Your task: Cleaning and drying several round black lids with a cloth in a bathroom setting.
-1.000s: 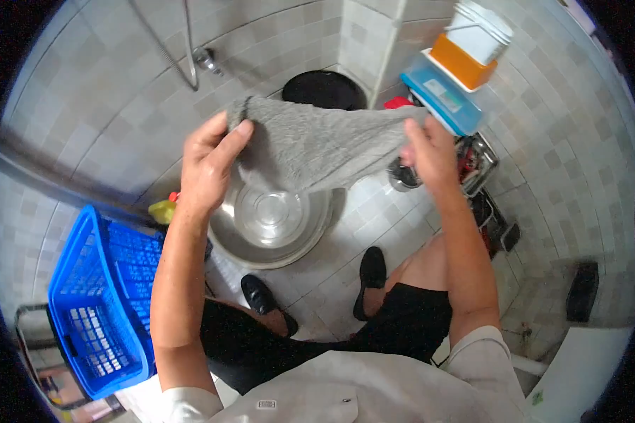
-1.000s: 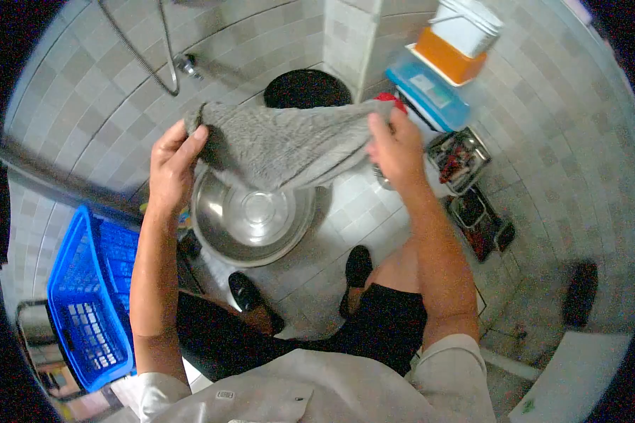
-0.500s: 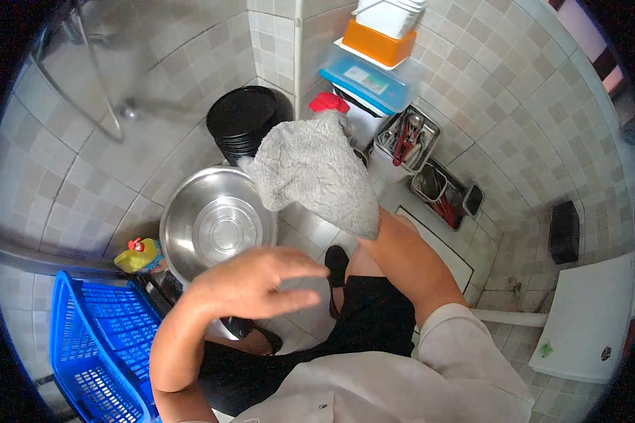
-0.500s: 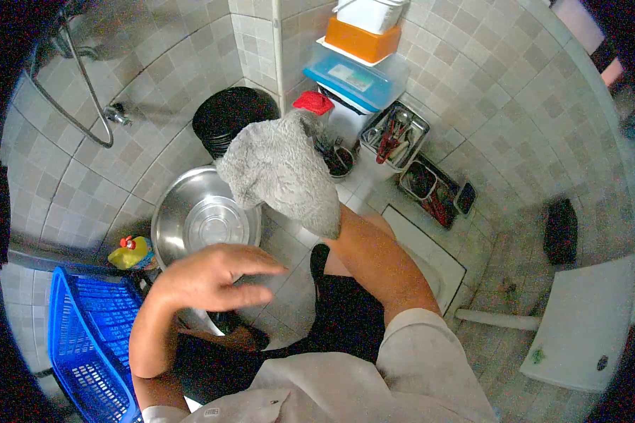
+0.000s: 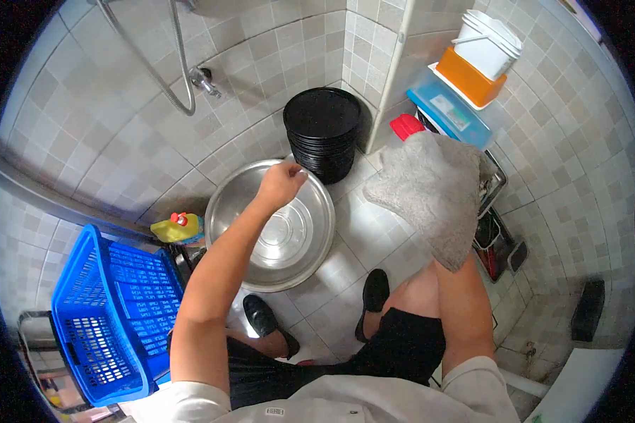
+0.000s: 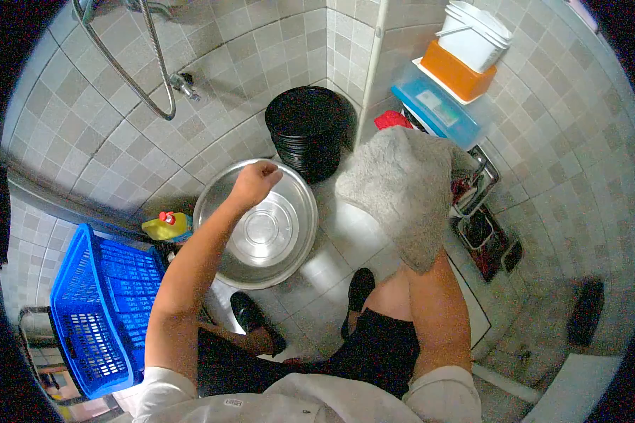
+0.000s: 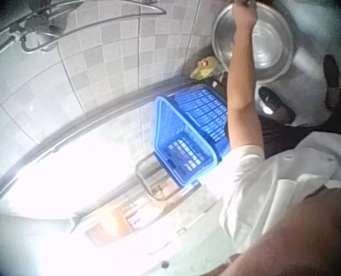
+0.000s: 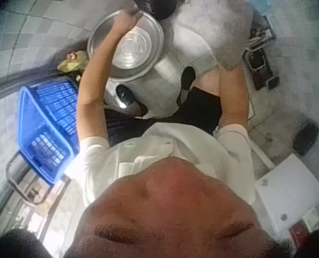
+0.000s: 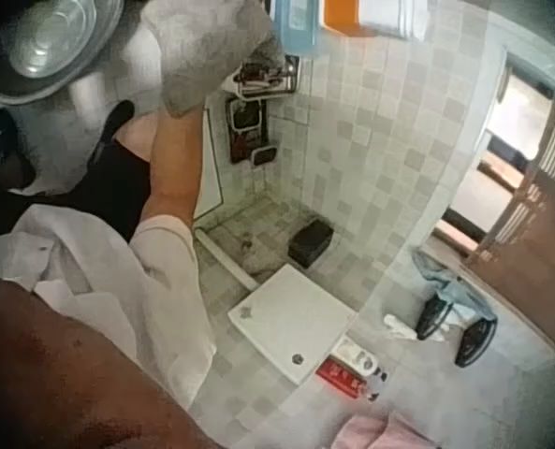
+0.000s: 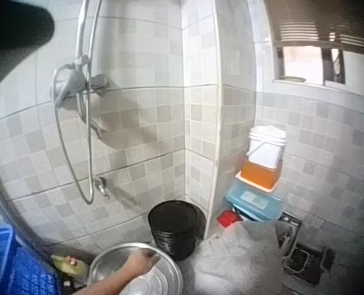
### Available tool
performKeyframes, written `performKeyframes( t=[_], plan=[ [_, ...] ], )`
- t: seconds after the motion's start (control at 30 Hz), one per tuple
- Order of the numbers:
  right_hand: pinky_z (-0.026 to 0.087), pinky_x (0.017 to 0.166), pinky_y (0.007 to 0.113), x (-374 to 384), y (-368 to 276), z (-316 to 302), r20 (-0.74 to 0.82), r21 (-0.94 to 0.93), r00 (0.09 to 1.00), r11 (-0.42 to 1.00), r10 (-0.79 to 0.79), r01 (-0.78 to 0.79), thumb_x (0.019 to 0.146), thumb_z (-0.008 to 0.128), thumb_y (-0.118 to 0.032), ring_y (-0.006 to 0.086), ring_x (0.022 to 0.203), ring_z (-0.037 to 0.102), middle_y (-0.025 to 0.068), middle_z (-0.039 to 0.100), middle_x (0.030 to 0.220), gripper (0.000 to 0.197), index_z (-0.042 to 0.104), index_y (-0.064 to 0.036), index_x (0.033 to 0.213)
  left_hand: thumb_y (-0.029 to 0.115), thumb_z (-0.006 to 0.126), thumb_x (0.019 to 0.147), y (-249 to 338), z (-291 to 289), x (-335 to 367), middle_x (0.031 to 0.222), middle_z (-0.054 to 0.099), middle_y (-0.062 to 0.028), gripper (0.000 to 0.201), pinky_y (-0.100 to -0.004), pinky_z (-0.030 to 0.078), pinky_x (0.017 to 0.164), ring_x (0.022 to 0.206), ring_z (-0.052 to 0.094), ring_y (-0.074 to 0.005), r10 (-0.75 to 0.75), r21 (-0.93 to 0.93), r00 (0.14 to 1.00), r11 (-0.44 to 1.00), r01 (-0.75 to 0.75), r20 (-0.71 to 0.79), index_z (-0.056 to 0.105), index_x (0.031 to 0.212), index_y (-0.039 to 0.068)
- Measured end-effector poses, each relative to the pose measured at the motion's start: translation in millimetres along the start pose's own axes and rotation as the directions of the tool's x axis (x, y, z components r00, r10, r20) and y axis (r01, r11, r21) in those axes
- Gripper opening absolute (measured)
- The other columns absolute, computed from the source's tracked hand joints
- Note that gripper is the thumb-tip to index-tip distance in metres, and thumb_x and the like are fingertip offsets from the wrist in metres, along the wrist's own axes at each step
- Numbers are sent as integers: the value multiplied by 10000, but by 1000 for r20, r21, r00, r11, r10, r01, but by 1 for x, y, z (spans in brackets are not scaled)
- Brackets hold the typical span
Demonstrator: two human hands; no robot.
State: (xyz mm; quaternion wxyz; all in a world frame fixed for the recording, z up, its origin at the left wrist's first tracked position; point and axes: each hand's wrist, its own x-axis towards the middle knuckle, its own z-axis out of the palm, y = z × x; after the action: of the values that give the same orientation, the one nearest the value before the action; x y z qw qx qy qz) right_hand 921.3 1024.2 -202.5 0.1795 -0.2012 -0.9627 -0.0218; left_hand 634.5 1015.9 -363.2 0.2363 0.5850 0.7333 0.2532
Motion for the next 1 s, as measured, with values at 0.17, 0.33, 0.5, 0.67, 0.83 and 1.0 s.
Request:
performKeyframes(
  t=[0.17, 0.33, 0.5, 0.67, 0.83, 1.0],
  plan=[
    [436, 884, 453, -2, 0, 6, 34, -20, 999, 1000, 18, -18, 821, 621, -241, 273, 993, 580, 112, 606, 1026, 297, 623, -75, 1068, 222, 666, 821, 0, 27, 56, 991, 666, -163, 269, -416, 500, 845, 948, 627, -344, 181, 192, 943, 973, -130, -279, 684, 1028, 50],
    [431, 897, 456, 11, 6, 11, 66, -43, 997, 998, 48, -45, 813, 629, -234, 276, 1006, 575, 114, 603, 1042, 313, 621, -80, 1085, 217, 684, 797, 10, 35, 101, 1037, 639, -69, 268, -419, 465, 864, 989, 592, -282, 380, 630, 925, 723, -284, -20, 688, 1052, 132],
    [425, 911, 459, 1, 6, 12, 106, -45, 990, 995, 94, -89, 804, 636, -227, 280, 1020, 570, 115, 601, 1057, 330, 618, -85, 1102, 189, 684, 777, 8, 31, 130, 991, 658, -61, 191, -424, 463, 865, 989, 606, -276, 388, 664, 913, 651, -368, 125, 680, 955, 122],
    [419, 924, 462, 7, 14, 15, 144, -40, 982, 992, 122, -118, 796, 644, -220, 283, 1034, 565, 117, 599, 1072, 349, 616, -90, 1118, 151, 639, 775, -2, 17, 146, 926, 652, -130, 124, -440, 495, 800, 869, 627, -342, 571, 567, 775, 556, -608, 271, 636, 863, 65],
    [372, 1009, 468, -14, 21, 38, 204, -92, 959, 980, 195, -179, 816, 645, -226, 313, 1125, 521, 113, 581, 1147, 380, 604, -112, 1176, 133, 569, 803, 0, 23, 127, 884, 649, -124, 95, -402, 510, 789, 849, 645, -299, 663, 638, 702, 427, -640, 260, 604, 853, 61],
    [362, 1021, 467, -35, 22, 59, 159, 11, 970, 982, 183, -187, 823, 641, -229, 314, 1142, 511, 114, 575, 1166, 390, 594, -109, 1192, 106, 551, 795, -1, 8, 99, 830, 629, -99, 53, -388, 519, 719, 812, 650, -262, 787, 599, 595, 402, -693, 161, 566, 833, 72]
  ],
)
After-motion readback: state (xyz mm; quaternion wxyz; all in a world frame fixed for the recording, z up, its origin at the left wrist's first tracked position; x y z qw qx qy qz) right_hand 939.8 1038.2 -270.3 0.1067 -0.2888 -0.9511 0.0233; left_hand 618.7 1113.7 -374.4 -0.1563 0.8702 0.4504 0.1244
